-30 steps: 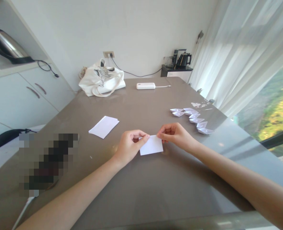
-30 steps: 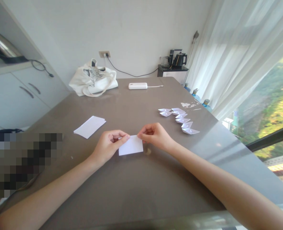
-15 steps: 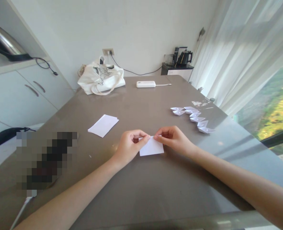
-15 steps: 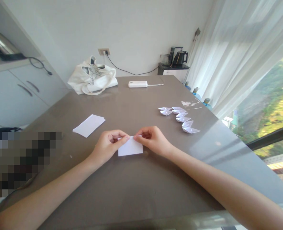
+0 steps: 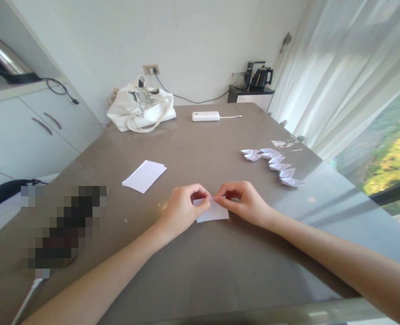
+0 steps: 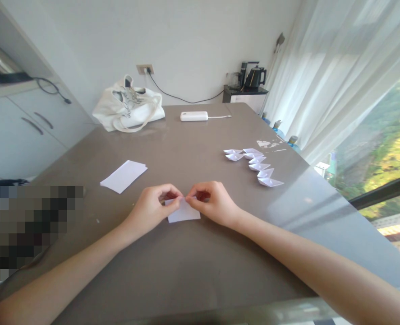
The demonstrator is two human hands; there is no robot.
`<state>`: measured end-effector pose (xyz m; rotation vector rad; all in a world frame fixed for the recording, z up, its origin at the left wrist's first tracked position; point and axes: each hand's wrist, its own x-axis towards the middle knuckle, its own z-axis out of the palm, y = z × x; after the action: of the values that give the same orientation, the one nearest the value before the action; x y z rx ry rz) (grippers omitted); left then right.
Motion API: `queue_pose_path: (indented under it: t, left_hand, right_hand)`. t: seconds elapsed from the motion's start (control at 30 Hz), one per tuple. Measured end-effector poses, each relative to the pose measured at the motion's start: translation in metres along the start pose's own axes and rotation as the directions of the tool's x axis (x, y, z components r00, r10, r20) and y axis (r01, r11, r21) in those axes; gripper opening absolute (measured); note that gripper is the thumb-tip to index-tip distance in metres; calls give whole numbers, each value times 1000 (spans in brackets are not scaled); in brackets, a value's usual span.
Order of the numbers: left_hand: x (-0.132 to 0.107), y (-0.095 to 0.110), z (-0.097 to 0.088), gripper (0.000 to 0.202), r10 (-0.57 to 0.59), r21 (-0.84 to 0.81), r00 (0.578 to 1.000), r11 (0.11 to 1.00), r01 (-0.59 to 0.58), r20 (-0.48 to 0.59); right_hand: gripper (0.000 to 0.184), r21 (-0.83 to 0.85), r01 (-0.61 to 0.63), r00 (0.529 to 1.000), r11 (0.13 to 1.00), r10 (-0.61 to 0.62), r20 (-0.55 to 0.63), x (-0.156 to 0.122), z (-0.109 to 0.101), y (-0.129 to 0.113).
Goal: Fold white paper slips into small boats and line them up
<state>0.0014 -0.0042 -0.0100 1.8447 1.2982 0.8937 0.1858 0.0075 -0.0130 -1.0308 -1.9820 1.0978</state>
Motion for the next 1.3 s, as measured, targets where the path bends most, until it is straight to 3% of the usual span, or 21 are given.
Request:
queue_pose_path:
  t: [0.4, 0.57, 0.67, 0.83, 0.97, 1.3]
  left_hand:
    - [9, -5, -18, 11, -1, 82, 1000, 997, 0, 24]
    - [18, -20, -36, 12, 15, 152, 994, 988, 2, -108]
    - [24, -29, -42, 19, -25, 9, 987, 1000, 27, -157]
    - [23, -24, -22, 30, -39, -207, 996, 978, 20, -85]
    - [21, -22, -8, 26, 12, -187, 996, 982, -28, -87]
    - [27, -32, -11, 23, -48, -234, 987, 972, 11, -153]
  right_hand:
    - [20, 112, -73, 996, 991, 79, -50, 8, -10, 10]
    - [23, 185, -66, 981, 981, 97, -168, 12, -24, 12]
    - [25, 212, -65, 965, 975, 116, -237, 15, -33, 12]
    - [27, 196, -101, 979, 975, 132, -153, 18, -27, 17]
    - [28, 176, -84, 987, 981, 106, -119, 20, -20, 22]
    - [28, 297, -104, 968, 949, 165, -188, 26, -19, 24]
